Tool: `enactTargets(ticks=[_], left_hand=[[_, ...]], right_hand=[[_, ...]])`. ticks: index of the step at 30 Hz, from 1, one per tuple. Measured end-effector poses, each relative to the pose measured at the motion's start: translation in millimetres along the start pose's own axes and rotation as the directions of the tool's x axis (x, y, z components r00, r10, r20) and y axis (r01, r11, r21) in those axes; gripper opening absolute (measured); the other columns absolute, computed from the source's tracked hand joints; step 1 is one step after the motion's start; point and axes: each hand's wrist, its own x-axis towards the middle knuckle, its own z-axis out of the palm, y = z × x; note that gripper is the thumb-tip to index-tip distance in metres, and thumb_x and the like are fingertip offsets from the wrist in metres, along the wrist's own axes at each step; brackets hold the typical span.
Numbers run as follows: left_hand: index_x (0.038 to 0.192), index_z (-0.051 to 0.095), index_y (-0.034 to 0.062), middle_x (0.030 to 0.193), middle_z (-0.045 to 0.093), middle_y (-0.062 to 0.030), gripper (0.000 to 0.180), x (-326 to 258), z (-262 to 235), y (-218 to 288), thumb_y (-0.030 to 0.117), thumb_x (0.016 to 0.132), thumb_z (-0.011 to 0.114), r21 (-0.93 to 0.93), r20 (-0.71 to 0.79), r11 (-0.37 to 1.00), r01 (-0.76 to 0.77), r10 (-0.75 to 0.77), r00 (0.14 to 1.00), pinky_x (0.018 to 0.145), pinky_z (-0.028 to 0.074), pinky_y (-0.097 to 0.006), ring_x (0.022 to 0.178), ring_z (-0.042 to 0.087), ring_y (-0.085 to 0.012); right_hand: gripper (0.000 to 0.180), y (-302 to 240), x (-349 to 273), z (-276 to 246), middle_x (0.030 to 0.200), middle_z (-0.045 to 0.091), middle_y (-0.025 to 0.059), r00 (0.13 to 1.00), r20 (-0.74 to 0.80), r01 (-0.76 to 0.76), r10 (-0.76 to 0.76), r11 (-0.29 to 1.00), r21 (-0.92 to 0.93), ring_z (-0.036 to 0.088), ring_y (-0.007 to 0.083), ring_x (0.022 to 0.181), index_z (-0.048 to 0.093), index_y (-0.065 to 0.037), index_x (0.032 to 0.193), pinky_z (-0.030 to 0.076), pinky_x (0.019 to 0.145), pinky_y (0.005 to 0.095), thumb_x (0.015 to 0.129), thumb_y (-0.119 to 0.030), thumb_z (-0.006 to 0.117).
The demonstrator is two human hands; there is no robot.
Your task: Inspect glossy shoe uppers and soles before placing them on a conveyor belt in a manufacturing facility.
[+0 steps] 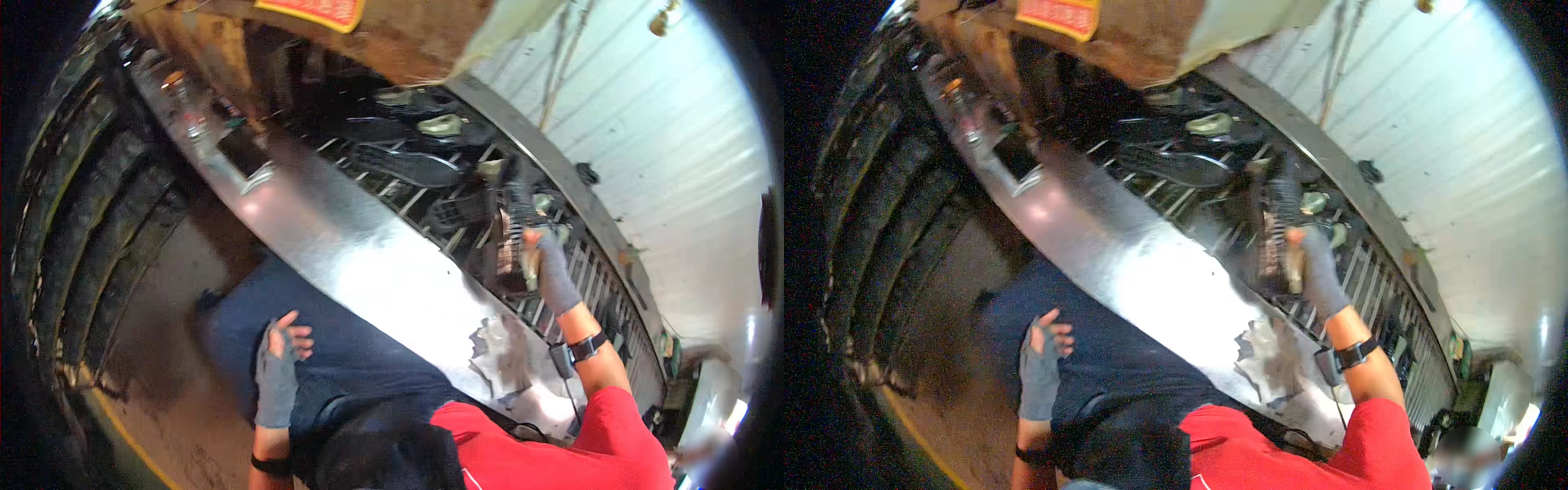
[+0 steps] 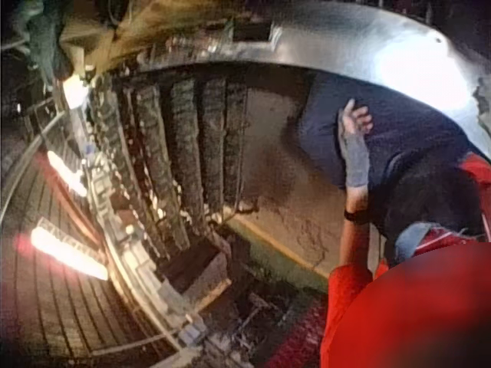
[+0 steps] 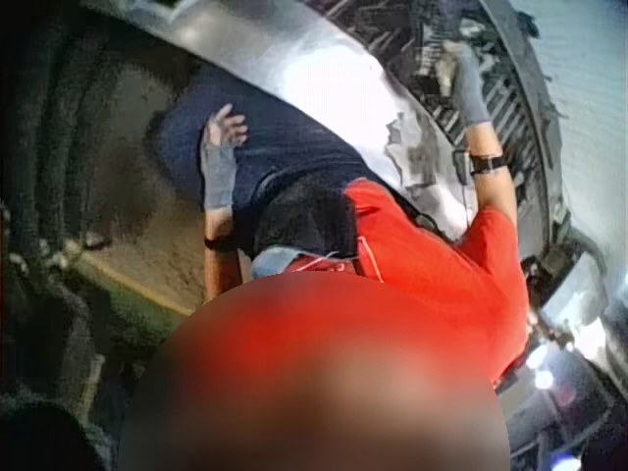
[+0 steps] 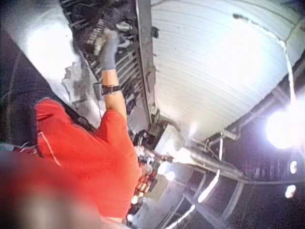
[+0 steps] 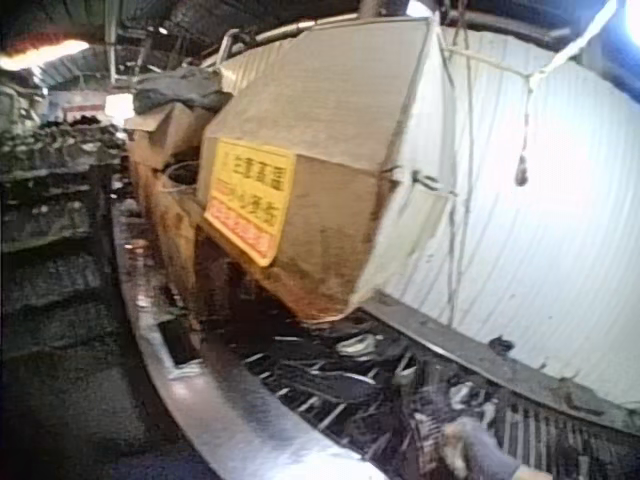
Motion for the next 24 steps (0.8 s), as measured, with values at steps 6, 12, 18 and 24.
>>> enactTargets(ticks=[6, 12, 18, 24], left_hand=[[0.139, 0.056, -0.0017, 0.105, 0.067, -0.0107, 0.059, -2, -15, -33, 0.049, 0.112, 0.047, -0.129, -0.108, 0.988, -0.082, 0.069, 0.992, 0.077, 0.055, -0.032, 0.088, 0.065, -0.0168], [0.136, 0.057, -0.001, 0.099, 0.067, -0.009, 0.054, 9, -9, -24, 0.046, 0.112, 0.048, -0.044, -0.154, 0.999, -0.016, 0.009, 0.988, 0.073, 0.055, -0.031, 0.082, 0.065, -0.016], [0.133, 0.058, -0.0018, 0.097, 0.067, -0.01, 0.05, 6, -7, -23, 0.043, 0.112, 0.049, -0.019, -0.194, 1.0, 0.01, -0.013, 0.981, 0.073, 0.056, -0.032, 0.081, 0.065, -0.017], [0.136, 0.055, -0.0067, 0.107, 0.07, -0.0199, 0.06, -18, 26, 18, 0.047, 0.109, 0.055, -0.1, 0.007, 0.993, 0.057, -0.057, 0.998, 0.084, 0.06, -0.038, 0.093, 0.071, -0.0266]], right_hand=[[0.036, 48, -19, -274, 0.096, 0.068, 0.0082, 0.835, -0.547, -0.149, -0.056, 0.935, -0.322, 0.065, 0.0196, 0.085, 0.062, -0.003, 0.118, 0.053, 0.077, 0.0351, 0.09, -0.022, 0.076], [0.069, 65, -78, -294, 0.13, 0.065, 0.0177, 0.904, -0.428, -0.413, 0.023, 0.314, -0.855, 0.063, 0.0396, 0.118, 0.06, -0.009, 0.136, 0.051, 0.102, 0.0489, 0.073, -0.019, 0.087], [0.079, 61, -39, -148, 0.142, 0.055, 0.0215, 0.871, 0.451, 0.479, -0.195, 0.133, -0.868, 0.051, 0.0423, 0.134, 0.055, -0.011, 0.142, 0.042, 0.115, 0.0493, 0.07, -0.018, 0.087], [0.084, -41, -28, -1, 0.126, 0.064, 0.0174, 0.816, 0.549, 0.535, 0.181, 0.12, -0.836, 0.062, 0.04, 0.119, 0.057, -0.011, 0.139, 0.05, 0.102, 0.0508, 0.066, -0.036, 0.09]])
